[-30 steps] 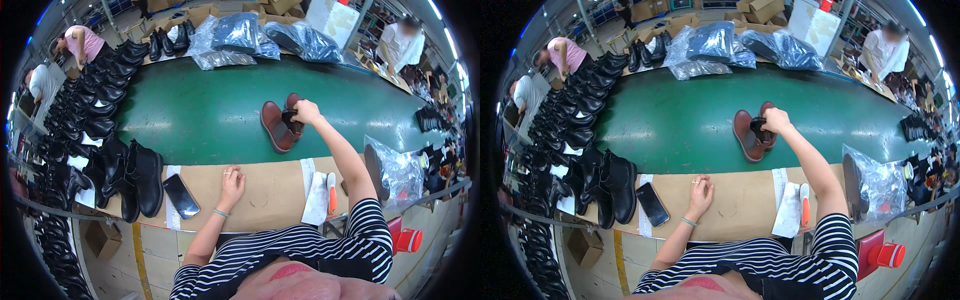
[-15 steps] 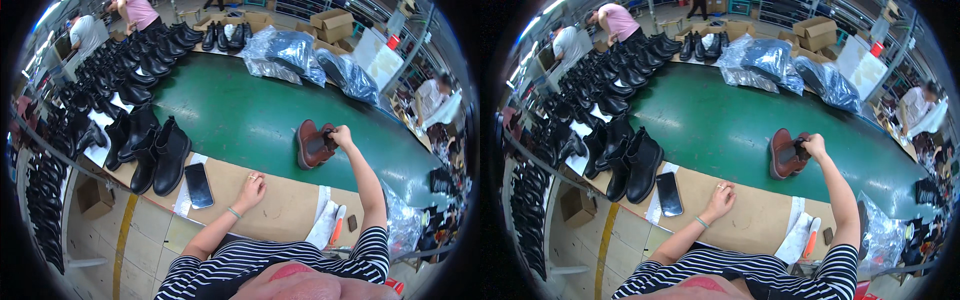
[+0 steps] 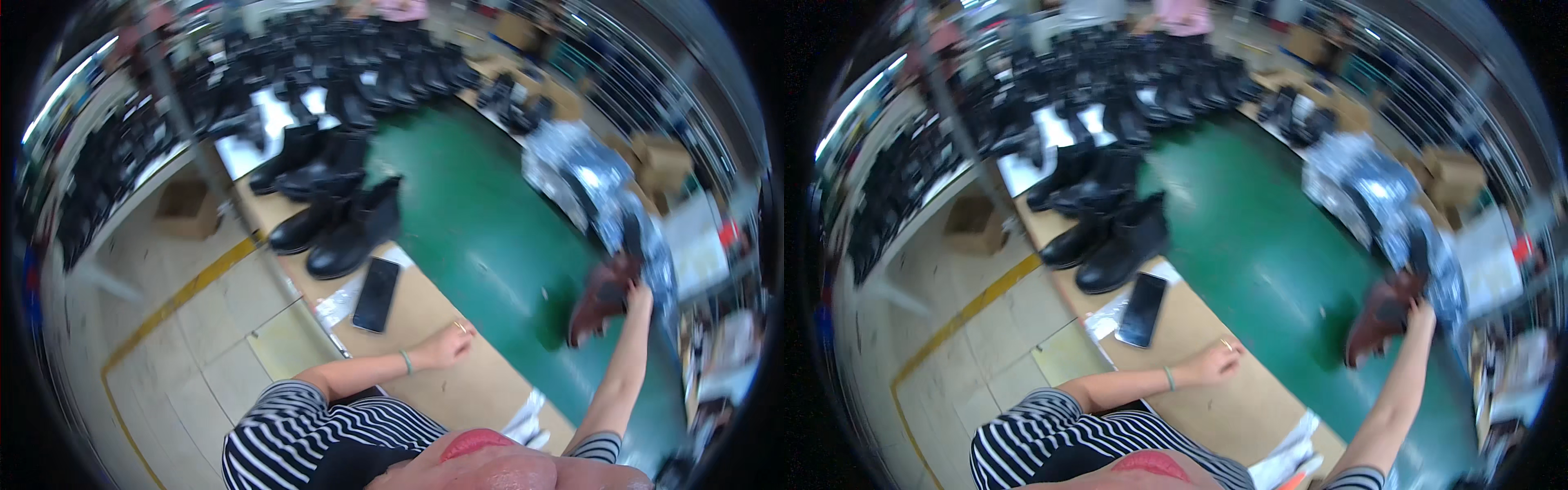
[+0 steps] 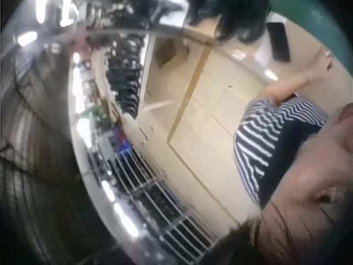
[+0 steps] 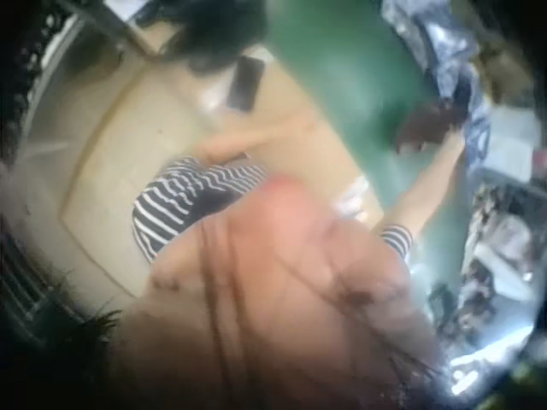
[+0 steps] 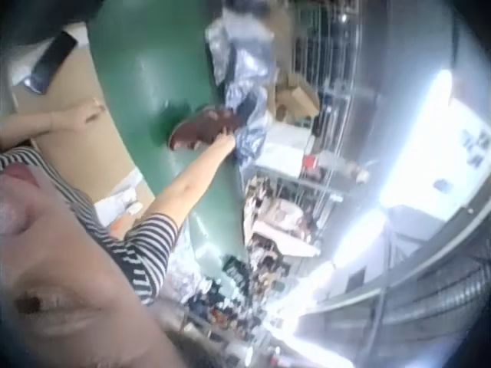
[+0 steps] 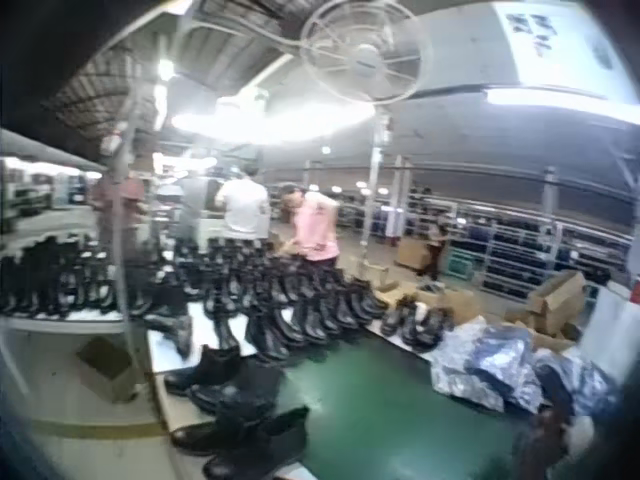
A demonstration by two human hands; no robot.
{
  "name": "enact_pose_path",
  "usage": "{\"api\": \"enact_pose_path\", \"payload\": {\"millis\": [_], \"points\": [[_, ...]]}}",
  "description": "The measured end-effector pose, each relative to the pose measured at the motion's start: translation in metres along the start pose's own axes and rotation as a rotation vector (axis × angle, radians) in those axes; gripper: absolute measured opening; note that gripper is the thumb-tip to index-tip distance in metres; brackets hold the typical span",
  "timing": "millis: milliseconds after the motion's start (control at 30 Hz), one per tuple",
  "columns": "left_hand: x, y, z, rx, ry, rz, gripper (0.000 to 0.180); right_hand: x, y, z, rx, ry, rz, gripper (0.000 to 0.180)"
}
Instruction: Checking the interior of a boot, inserting an insole, and cleaning the exterior with a brush and marker.
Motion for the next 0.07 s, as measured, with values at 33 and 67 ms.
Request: {"api": "enact_pose_path", "payload": {"millis": [33, 67], "points": [[-0.002, 0.0, 0.002, -0.039, -0.004, -0.02, 0.009, -0.016, 0.011, -0.013, -0.08, 0.047, 0.168, 0.05], [-0.012, 0.002, 0.006, -0.042, -0.036, -0.006, 0.008, -0.007, 0.064, 0.005, -0.041, 0.054, 0.12, 0.05]]}}
Point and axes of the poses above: each hand's wrist, its own y-axis towards the middle knuckle, its own x-axis out of the back of the hand, z = x × y, the point moved 4 cm from there along y, towards the middle knuckle
